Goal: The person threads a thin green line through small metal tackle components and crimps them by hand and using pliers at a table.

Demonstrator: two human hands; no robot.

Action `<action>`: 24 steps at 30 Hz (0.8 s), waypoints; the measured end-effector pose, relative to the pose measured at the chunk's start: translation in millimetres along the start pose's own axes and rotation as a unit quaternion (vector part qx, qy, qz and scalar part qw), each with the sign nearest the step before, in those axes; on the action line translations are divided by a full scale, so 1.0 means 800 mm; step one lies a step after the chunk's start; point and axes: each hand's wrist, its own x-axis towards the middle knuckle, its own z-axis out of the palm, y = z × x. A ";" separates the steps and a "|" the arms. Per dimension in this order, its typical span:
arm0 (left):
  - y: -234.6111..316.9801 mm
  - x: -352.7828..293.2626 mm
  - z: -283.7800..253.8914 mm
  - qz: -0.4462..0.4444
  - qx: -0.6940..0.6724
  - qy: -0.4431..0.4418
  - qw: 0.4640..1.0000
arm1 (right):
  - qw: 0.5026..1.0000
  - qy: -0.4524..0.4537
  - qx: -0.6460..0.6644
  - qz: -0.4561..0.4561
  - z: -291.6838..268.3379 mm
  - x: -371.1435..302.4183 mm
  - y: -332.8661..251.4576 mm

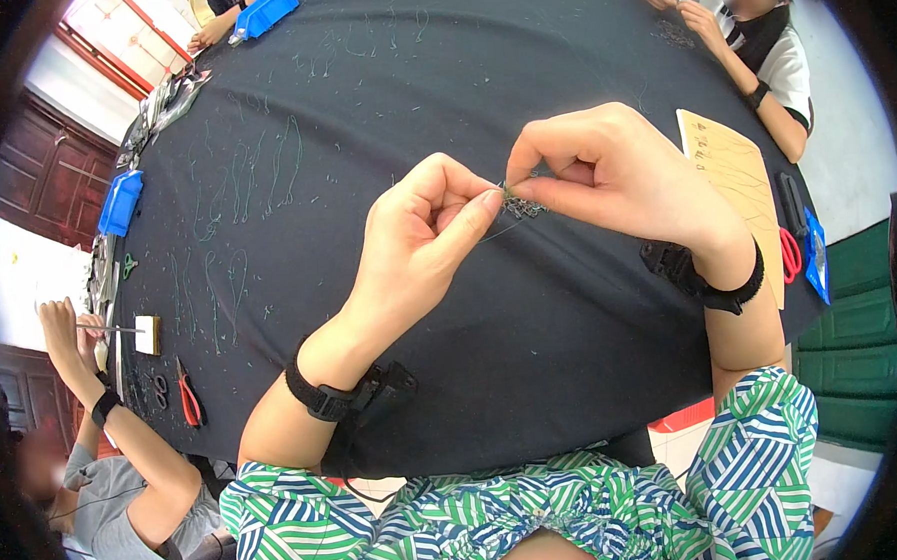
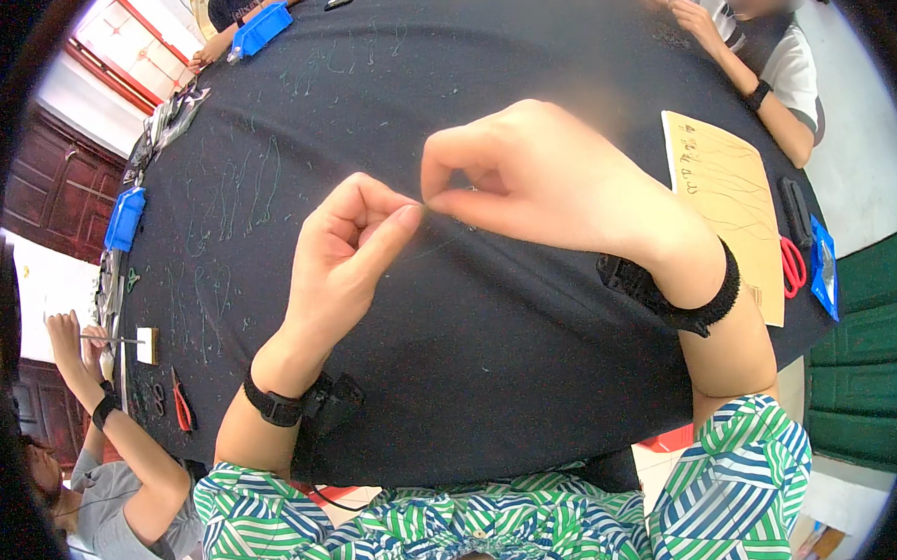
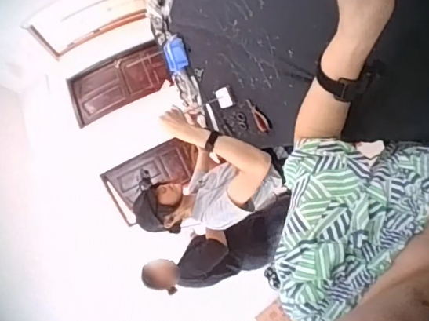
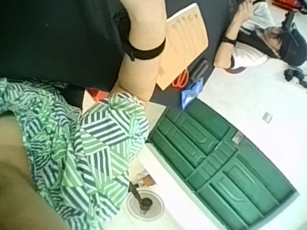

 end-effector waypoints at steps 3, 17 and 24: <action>-0.001 0.000 -0.001 0.008 -0.003 0.008 1.000 | 0.999 -0.009 -0.002 0.038 -0.005 0.001 -0.007; 0.000 0.000 -0.001 -0.031 -0.136 0.027 0.990 | 0.989 0.044 0.095 0.104 0.000 0.001 -0.007; -0.001 -0.001 0.000 -0.041 -0.133 0.009 0.990 | 0.972 0.042 0.187 0.134 0.005 0.002 -0.005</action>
